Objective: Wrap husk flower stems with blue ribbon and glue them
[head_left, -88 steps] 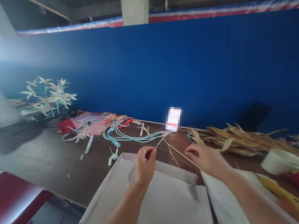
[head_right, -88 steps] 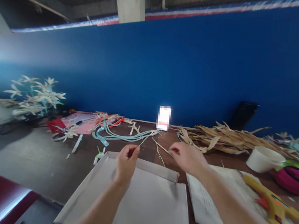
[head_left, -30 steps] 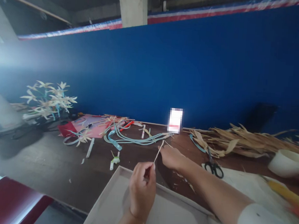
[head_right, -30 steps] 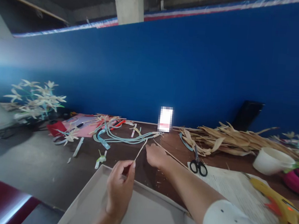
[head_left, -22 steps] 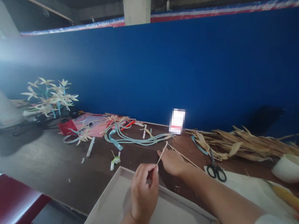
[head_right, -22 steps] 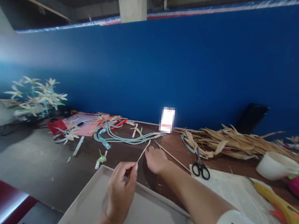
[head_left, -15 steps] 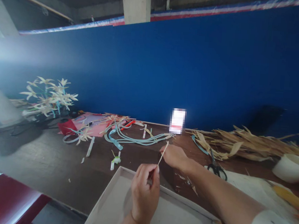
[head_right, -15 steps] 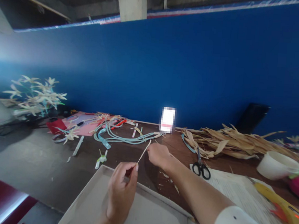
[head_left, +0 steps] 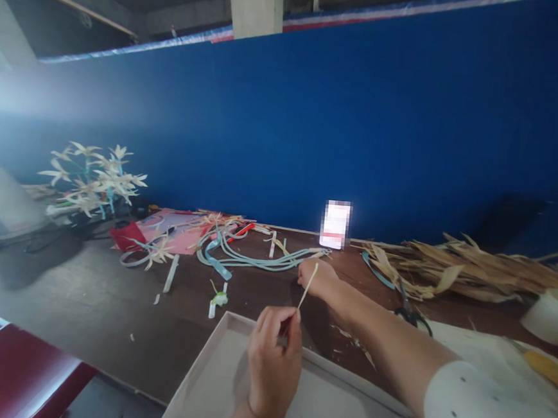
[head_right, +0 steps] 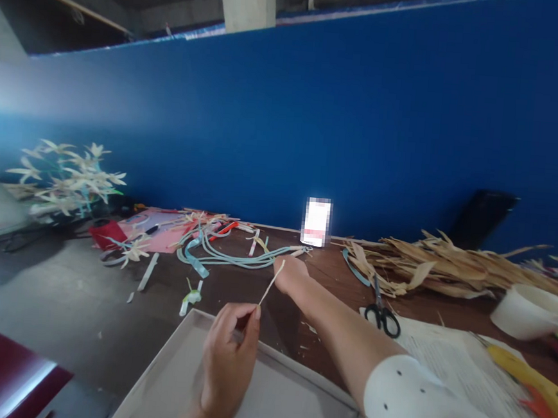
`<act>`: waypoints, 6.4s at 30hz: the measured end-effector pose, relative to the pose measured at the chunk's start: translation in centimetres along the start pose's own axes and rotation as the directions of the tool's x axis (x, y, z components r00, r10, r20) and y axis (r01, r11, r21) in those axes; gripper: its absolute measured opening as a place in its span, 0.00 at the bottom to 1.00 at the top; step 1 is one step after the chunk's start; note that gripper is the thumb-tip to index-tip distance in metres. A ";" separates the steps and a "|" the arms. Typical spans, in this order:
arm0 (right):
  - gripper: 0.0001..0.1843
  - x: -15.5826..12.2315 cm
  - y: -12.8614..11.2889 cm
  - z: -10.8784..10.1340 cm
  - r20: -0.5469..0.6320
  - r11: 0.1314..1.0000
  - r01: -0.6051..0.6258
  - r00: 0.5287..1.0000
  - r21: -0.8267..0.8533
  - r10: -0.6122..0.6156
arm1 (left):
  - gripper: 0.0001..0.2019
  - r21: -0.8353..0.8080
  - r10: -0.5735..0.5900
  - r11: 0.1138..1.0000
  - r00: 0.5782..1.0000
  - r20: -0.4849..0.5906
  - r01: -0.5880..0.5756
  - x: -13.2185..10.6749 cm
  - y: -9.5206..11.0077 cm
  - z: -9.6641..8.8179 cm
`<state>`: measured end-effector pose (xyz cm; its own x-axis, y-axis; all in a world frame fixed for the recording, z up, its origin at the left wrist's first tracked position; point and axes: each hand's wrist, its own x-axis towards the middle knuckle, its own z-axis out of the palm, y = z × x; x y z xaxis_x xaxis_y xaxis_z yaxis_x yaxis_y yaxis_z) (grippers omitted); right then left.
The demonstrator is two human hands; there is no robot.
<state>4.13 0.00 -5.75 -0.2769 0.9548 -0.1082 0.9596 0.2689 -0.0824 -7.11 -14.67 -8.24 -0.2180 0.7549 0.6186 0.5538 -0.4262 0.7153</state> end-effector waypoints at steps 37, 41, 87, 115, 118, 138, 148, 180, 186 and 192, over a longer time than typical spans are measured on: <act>0.13 -5.0 9.6 -3.2 0.290 0.369 -0.203 0.937 0.907 -0.196 | 0.07 0.094 -0.011 0.996 1.000 0.006 0.010 0.6 -0.8 1.3; 0.11 -6.8 11.4 -3.4 0.250 0.256 -0.207 0.956 0.944 -0.151 | 0.08 0.237 0.071 0.967 0.993 0.090 -0.090 1.6 -0.9 2.7; 0.06 -5.9 4.7 0.8 0.121 0.391 -0.097 0.992 0.915 -0.037 | 0.07 0.069 -0.224 0.972 0.975 0.007 0.223 6.3 -2.4 8.7; 0.04 -4.6 4.8 2.1 0.158 0.333 -0.182 0.983 0.925 0.099 | 0.07 -0.024 -0.261 0.965 0.965 0.035 0.262 7.0 -3.8 9.5; 0.04 -4.3 4.8 2.2 0.130 0.359 -0.171 0.982 0.918 0.135 | 0.07 -0.035 -0.260 0.965 0.965 0.040 0.261 6.9 -3.8 9.4; 0.06 -6.6 2.2 0.2 0.074 0.326 -0.091 0.995 0.941 0.064 | 0.06 -0.043 -0.220 0.974 0.975 0.020 0.221 6.8 -2.8 9.0; 0.07 -8.3 5.4 0.1 -0.097 0.607 -0.022 0.982 0.795 0.163 | 0.08 -0.232 -0.320 0.916 0.945 0.071 0.327 6.7 -2.2 8.9; 0.23 -10.5 7.2 2.8 -0.314 0.233 0.238 0.868 0.943 0.384 | 0.13 -0.425 -0.282 0.684 0.753 0.594 0.592 4.2 0.9 10.9; 0.18 -10.3 7.4 3.3 -0.341 0.230 0.268 0.855 0.935 0.390 | 0.14 -0.384 -0.263 0.726 0.747 0.611 0.570 4.2 0.9 10.9; 0.17 -10.1 7.6 3.1 -0.250 0.064 0.248 0.867 0.967 0.432 | 0.14 -0.381 -0.227 0.712 0.706 0.671 0.590 4.6 1.6 10.3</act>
<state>14.07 -8.00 -8.37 0.1868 0.9752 0.1188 -0.0550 0.1311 -0.9898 1.05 -6.78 -7.62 0.2592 0.9642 0.0565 -0.0404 -0.0476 0.9980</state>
